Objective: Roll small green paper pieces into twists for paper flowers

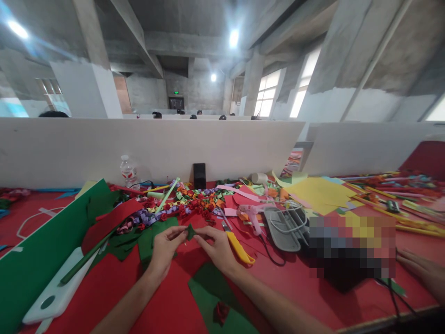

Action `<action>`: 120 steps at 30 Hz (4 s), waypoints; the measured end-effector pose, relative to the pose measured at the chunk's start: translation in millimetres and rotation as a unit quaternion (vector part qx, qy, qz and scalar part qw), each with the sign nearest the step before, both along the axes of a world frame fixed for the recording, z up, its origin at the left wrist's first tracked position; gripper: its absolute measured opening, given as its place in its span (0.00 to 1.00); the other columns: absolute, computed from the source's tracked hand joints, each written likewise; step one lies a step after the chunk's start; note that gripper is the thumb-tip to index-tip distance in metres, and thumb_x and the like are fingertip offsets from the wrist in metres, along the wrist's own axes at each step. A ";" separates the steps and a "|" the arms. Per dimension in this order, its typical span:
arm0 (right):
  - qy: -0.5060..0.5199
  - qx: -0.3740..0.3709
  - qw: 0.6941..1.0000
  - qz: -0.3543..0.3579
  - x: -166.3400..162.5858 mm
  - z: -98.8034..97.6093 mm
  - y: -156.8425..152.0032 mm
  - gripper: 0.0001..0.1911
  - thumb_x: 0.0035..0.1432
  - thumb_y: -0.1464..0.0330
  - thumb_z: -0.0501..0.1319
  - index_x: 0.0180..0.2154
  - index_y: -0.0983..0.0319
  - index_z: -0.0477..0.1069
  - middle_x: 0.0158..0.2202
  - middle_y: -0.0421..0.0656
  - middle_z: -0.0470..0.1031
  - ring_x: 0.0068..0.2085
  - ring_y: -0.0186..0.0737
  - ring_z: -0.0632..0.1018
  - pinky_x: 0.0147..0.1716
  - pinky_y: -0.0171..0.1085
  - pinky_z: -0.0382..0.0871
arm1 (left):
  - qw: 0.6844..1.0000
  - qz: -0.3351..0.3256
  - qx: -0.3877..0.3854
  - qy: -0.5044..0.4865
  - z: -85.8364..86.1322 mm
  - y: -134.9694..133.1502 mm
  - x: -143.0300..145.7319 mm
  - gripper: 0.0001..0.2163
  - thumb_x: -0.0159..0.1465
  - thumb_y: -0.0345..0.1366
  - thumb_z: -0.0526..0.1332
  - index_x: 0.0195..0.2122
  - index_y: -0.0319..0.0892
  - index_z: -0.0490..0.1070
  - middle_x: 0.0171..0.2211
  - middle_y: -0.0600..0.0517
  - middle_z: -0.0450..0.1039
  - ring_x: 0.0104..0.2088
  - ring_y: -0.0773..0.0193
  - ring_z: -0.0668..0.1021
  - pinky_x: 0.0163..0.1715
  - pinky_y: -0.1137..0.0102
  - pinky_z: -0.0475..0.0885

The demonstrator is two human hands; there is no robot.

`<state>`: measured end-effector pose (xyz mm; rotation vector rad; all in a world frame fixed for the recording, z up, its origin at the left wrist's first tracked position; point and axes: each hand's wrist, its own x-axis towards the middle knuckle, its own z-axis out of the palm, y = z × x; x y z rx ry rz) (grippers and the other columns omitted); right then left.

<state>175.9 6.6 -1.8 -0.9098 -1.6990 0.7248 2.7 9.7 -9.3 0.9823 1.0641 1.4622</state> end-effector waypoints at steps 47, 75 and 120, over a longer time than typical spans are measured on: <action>0.046 -0.089 0.995 0.016 -0.8 -1.1 3.3 0.14 0.58 0.57 0.63 0.33 0.61 0.79 0.27 0.42 0.75 0.28 0.38 0.74 0.28 0.34 0.66 | 0.984 -0.005 0.113 0.136 3.7 -3.2 1.1 0.07 0.52 0.37 0.67 0.30 0.39 0.78 0.32 0.47 0.82 0.33 0.57 0.83 0.35 0.69 0.78; 0.185 -0.221 0.955 0.072 -1.7 -8.1 11.0 0.18 0.51 0.54 0.68 0.28 0.65 0.76 0.21 0.39 0.73 0.24 0.33 0.71 0.27 0.33 0.64 | 0.984 0.000 0.109 0.140 9.8 -5.8 0.3 0.09 0.55 0.38 0.68 0.34 0.39 0.78 0.34 0.48 0.81 0.36 0.60 0.81 0.39 0.70 0.76; 0.199 -0.217 0.951 0.097 -2.8 -7.6 12.1 0.16 0.53 0.56 0.67 0.32 0.62 0.71 0.25 0.36 0.67 0.26 0.31 0.66 0.28 0.31 0.61 | 0.944 -0.016 0.198 0.263 10.3 -13.0 -0.5 0.04 0.60 0.33 0.61 0.37 0.43 0.70 0.33 0.53 0.76 0.35 0.64 0.80 0.39 0.71 0.75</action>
